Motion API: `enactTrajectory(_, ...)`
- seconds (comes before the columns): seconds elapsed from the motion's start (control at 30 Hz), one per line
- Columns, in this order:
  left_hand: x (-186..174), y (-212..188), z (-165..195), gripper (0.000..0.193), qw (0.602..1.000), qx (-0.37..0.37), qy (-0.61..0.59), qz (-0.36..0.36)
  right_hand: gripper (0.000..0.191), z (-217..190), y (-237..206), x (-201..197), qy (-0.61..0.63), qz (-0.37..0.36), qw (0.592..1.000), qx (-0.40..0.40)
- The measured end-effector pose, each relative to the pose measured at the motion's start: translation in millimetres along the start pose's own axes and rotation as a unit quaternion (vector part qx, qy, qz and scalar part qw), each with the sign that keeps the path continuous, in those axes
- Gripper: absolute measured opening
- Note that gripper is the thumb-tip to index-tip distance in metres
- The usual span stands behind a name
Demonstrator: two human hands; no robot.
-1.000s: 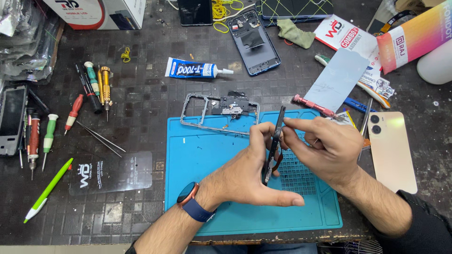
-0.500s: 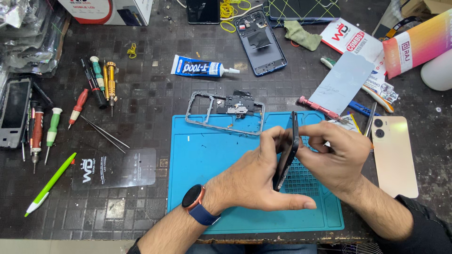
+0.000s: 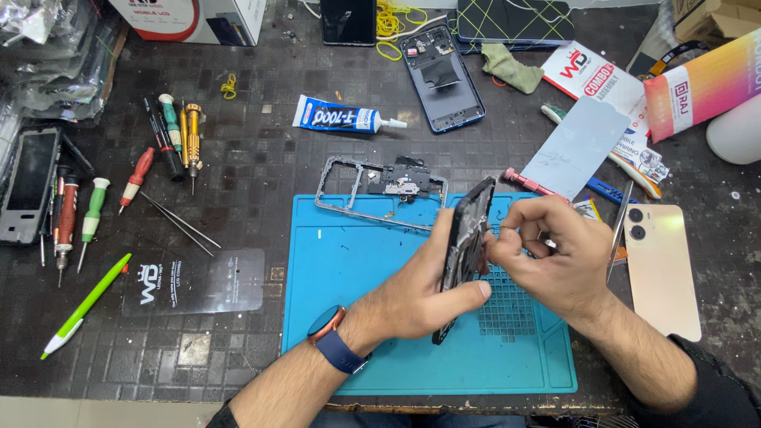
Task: The person cleans adhesive residue from a smartphone frame using a cotton swab and a metal spudger. They then apply adhesive to the frame and reposition internal components, including a ribbon cable, using tweezers and a small brush.
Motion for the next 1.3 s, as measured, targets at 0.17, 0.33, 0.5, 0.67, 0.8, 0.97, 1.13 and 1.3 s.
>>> enactTrajectory(0.17,-8.2,5.6,-11.8,0.069,0.966,-0.019,-0.258,0.011,0.014,9.8,-4.7,-4.9,0.038,-0.019,0.999,0.012)
enactTrajectory(0.33,-23.4,9.1,-14.0,0.07,0.951,-0.002,-0.304,0.057,0.011,13.3,-10.6,-10.6,0.06,-0.018,0.998,0.004)
enactTrajectory(0.5,-31.2,12.6,-13.3,0.071,0.942,0.004,-0.325,0.086,0.011,8.7,-13.5,-18.0,0.065,0.007,0.996,-0.06)
enactTrajectory(0.67,-34.3,10.2,-16.3,0.07,0.941,-0.007,-0.324,0.098,0.011,8.7,-17.7,-26.4,0.069,0.037,0.994,-0.077)
enactTrajectory(0.8,-34.5,10.2,-13.5,0.069,0.936,-0.013,-0.335,0.105,0.012,5.5,-18.4,-29.0,0.063,0.047,0.993,-0.085)
enactTrajectory(0.97,-34.2,10.5,-14.8,0.067,0.929,-0.012,-0.355,0.099,0.015,3.8,-20.8,-27.7,0.107,0.055,0.987,-0.104)
enactTrajectory(1.13,-34.2,10.2,-17.1,0.066,0.929,-0.014,-0.356,0.098,0.012,5.4,-21.8,-26.7,0.144,0.065,0.981,-0.114)
enactTrajectory(1.3,-35.9,12.6,-15.1,0.067,0.93,-0.004,-0.351,0.107,0.008,5.4,-21.0,-25.4,0.145,0.079,0.977,-0.132)
Point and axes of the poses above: each hand's wrist, its own y-axis towards the middle knuckle, its own x-axis out of the palm, z = x × y, the point moved 5 cm from there along y, towards the middle knuckle, and after that the axes turned 6 degrees about z, right-handed, at the moved point
